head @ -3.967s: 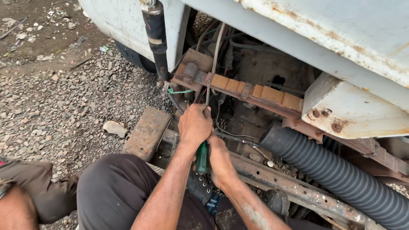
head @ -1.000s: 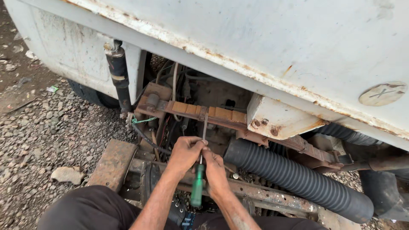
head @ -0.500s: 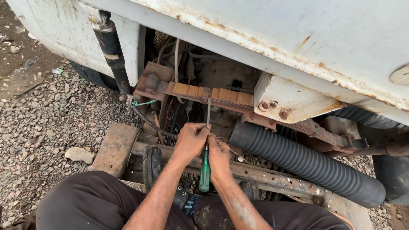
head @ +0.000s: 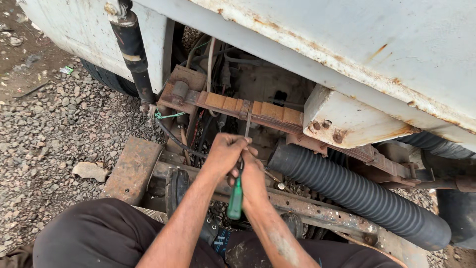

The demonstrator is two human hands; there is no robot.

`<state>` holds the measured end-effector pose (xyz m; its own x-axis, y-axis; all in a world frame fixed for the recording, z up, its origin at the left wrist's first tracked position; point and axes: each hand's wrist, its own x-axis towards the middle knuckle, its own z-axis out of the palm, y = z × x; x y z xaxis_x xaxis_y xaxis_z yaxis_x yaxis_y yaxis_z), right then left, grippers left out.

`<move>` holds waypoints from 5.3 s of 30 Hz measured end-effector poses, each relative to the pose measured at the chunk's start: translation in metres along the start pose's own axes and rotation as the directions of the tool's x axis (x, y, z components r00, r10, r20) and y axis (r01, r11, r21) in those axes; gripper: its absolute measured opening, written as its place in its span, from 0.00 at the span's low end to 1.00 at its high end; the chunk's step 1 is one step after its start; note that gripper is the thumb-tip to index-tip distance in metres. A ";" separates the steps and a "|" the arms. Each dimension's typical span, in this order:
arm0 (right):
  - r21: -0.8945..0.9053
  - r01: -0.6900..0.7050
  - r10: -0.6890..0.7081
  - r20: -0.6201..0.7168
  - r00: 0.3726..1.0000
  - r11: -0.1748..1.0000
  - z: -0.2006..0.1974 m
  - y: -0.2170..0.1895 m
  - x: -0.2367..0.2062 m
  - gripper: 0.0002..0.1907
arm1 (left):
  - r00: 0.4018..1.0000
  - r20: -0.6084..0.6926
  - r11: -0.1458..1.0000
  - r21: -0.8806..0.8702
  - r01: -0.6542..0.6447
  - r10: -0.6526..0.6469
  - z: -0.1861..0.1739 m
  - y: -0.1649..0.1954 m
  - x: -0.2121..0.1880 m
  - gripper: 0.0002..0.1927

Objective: The person uses a screwdriver to work on a rusty metal component under a vehicle, likely part of the suspension or leaf spring assembly. The person continues to adjust and tighten the component throughout the clip.

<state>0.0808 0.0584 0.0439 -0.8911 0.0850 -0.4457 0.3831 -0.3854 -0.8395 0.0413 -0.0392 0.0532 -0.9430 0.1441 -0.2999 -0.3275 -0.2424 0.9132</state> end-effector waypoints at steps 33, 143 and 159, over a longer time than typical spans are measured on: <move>0.159 0.027 -0.029 0.008 1.000 0.987 0.018 0.009 0.034 0.21 | 0.950 -0.084 0.917 0.302 -0.262 0.300 -0.005 0.021 -0.017 0.24; -0.156 -0.112 0.148 0.241 0.959 0.981 -0.022 -0.054 0.021 0.19 | 0.980 -0.018 0.979 0.060 -0.197 0.198 0.014 0.013 -0.026 0.20; -0.180 -0.135 0.154 0.091 0.984 0.974 0.005 -0.040 -0.020 0.19 | 0.979 -0.077 0.980 -0.050 -0.191 0.187 0.001 0.006 -0.019 0.17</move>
<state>0.0816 0.0679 0.0880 -0.8401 -0.0593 -0.5391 0.5377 -0.2216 -0.8135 0.0573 -0.0421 0.0650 -0.9893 0.0222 -0.1444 -0.1440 -0.3128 0.9388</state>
